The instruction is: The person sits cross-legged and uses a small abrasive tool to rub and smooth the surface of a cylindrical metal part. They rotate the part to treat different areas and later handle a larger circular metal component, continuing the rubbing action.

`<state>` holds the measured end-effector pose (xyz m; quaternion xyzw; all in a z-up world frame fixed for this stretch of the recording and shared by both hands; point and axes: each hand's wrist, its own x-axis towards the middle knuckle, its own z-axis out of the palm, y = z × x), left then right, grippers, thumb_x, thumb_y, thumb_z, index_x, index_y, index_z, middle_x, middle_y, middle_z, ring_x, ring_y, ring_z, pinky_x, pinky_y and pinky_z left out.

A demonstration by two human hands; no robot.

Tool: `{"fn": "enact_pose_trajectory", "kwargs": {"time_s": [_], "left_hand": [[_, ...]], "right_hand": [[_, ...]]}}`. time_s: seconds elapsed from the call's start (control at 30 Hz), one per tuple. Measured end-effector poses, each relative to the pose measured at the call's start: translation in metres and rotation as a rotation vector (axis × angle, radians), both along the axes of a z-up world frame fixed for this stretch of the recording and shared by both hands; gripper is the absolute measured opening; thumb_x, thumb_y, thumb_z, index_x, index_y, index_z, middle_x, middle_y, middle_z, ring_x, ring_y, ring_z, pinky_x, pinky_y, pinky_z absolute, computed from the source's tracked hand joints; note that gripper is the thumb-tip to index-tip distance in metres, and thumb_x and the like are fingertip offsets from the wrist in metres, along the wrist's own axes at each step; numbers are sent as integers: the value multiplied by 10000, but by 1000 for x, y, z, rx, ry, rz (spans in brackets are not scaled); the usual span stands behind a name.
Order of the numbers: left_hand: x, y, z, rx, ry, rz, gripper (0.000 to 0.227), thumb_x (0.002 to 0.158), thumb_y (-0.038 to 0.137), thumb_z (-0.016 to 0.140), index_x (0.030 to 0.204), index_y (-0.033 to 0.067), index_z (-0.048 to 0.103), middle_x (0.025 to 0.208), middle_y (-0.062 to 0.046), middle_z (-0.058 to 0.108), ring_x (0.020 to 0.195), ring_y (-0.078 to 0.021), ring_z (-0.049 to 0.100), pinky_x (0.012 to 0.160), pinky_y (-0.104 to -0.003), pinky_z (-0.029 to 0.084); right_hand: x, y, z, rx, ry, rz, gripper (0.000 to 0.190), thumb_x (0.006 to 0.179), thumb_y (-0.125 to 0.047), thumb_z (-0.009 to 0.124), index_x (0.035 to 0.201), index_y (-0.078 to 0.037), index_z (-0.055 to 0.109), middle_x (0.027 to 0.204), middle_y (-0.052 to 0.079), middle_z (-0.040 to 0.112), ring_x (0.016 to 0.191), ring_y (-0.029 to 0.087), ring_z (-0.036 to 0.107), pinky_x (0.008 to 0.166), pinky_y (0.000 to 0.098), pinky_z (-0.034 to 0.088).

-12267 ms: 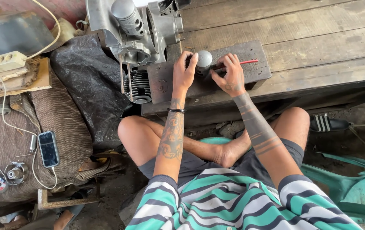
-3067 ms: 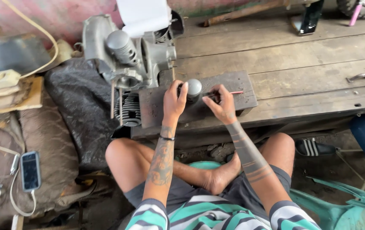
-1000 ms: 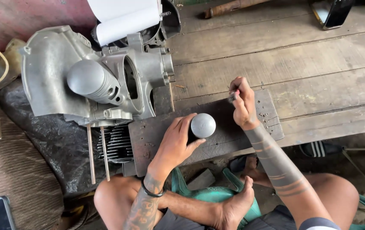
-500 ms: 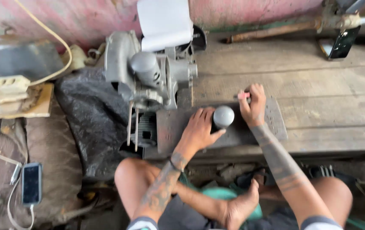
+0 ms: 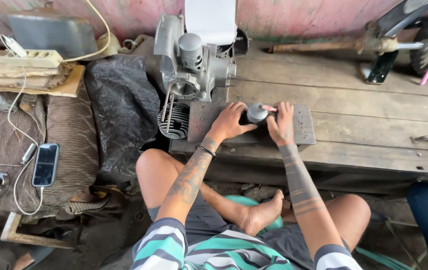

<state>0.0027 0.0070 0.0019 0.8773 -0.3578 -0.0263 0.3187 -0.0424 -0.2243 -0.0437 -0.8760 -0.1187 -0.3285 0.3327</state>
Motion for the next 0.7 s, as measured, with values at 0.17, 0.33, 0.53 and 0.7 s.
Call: {"fn": "enact_pose_trajectory", "kwargs": {"time_s": [0.17,0.33,0.53,0.7], "left_hand": [[-5,-26,-17,32,-138,153,761,755,737,678,1103,69,569,1194,-108,528,1155,-317,529,1027,-486,486],[-12,-27,-11,76,-78,182,764,750,739,645,1118,74,558,1233,-92,511,1201,-310,487,1050,-474,460],[-8,-30,-17,110,-49,191,796,720,755,660,1154,92,584,1253,-67,521,1232,-282,485,1056,-471,461],[-11,-27,-13,25,-55,170,750,792,689,661,1230,92,542,1272,-78,498,1248,-296,490,1058,-490,449]], "right_hand": [[-4,0,-1,-29,65,90,254,889,-249,574,1024,-50,492,937,147,398,895,382,429,889,437,346],[-12,-7,-3,-58,91,170,285,966,-328,551,991,-51,488,888,108,361,850,369,418,873,430,331],[-26,-9,0,113,106,82,424,1028,-444,622,905,-48,531,854,138,427,840,404,466,843,451,380],[-30,-3,7,124,45,-46,460,1003,-453,727,885,-51,537,890,127,440,891,377,486,853,442,396]]}}
